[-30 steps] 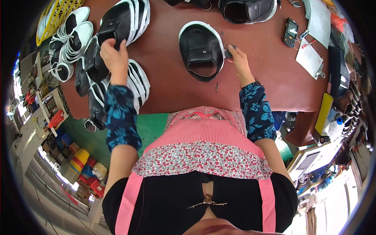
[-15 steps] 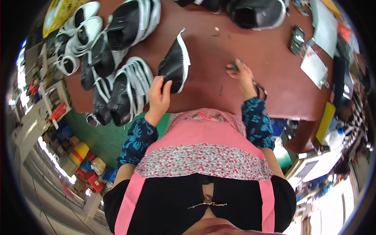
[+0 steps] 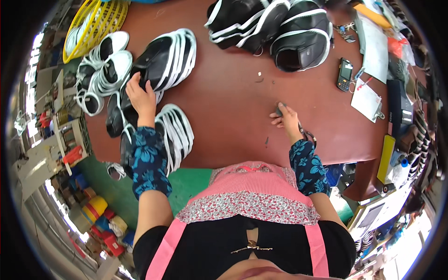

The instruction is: Inspect and sort shoe uppers and soles at a factory workbench.

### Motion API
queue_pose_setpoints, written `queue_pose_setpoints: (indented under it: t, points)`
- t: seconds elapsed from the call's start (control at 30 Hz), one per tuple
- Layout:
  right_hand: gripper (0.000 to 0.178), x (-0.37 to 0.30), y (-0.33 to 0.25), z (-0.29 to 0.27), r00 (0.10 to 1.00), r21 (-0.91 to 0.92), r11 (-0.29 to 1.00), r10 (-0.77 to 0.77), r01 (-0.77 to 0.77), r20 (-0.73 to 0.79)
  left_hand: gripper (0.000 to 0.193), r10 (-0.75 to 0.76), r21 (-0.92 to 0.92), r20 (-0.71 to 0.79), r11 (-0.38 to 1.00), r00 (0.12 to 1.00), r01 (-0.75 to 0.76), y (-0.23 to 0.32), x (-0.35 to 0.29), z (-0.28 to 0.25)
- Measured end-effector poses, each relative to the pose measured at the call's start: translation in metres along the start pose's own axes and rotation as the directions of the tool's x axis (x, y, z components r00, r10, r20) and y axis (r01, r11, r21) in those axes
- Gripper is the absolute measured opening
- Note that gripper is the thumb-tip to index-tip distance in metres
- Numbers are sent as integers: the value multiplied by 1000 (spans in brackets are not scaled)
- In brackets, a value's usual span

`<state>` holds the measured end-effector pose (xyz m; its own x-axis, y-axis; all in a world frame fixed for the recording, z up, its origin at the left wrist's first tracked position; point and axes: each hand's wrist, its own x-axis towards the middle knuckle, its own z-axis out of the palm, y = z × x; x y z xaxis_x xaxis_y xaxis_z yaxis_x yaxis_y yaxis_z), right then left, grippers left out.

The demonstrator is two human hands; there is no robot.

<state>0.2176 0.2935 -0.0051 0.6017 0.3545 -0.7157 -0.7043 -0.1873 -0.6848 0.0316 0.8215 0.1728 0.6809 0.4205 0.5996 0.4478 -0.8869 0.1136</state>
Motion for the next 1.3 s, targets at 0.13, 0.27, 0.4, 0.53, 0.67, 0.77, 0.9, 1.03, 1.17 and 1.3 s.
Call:
queue_pose_setpoints:
  t: [0.13, 0.27, 0.4, 0.53, 0.67, 0.77, 0.9, 1.03, 1.17, 1.3]
  points:
    - [43, -3, -14, 30, 992, -78, 992, -90, 96, 84, 73, 110, -283, 158, 957, 981, -61, 96, 31, 27]
    - [33, 35, -88, 100, 755, -233, 722, -648, 652, 104, 124, 146, -455, 283, 891, 948, -1, 155, 87, 95]
    - [32, 99, -165, 139, 797, -140, 786, -601, 602, 55, 113, 176, -483, 341, 876, 924, 11, 172, 109, 158]
    - [31, 92, -177, 132, 710, -303, 651, -687, 696, 156, 51, 166, -568, 427, 814, 889, 121, 196, 77, 135]
    - [35, -44, -186, 138, 658, -80, 710, -598, 700, 457, 46, 43, -629, 718, 469, 695, 620, 208, -18, 102]
    - [34, -121, -176, 135, 580, -152, 626, -566, 765, 586, 54, -7, -603, 793, -155, 609, 783, 218, -86, 57]
    - [34, -196, -157, 126, 637, -216, 639, -555, 739, 535, 51, 3, -265, 926, -706, 377, 657, 249, -137, -23]
    - [38, -204, -116, 128, 705, -432, 617, -303, 658, 641, 50, -7, -176, 975, -631, 221, 755, 238, -225, -35]
    - [39, -213, -71, 141, 739, -579, 496, -220, 647, 637, 54, 68, -96, 983, -612, 173, 785, 233, -246, -16]
    - [32, -212, -43, 159, 693, -540, 451, -310, 710, 651, 59, 105, -35, 987, -600, 122, 799, 215, -264, 21]
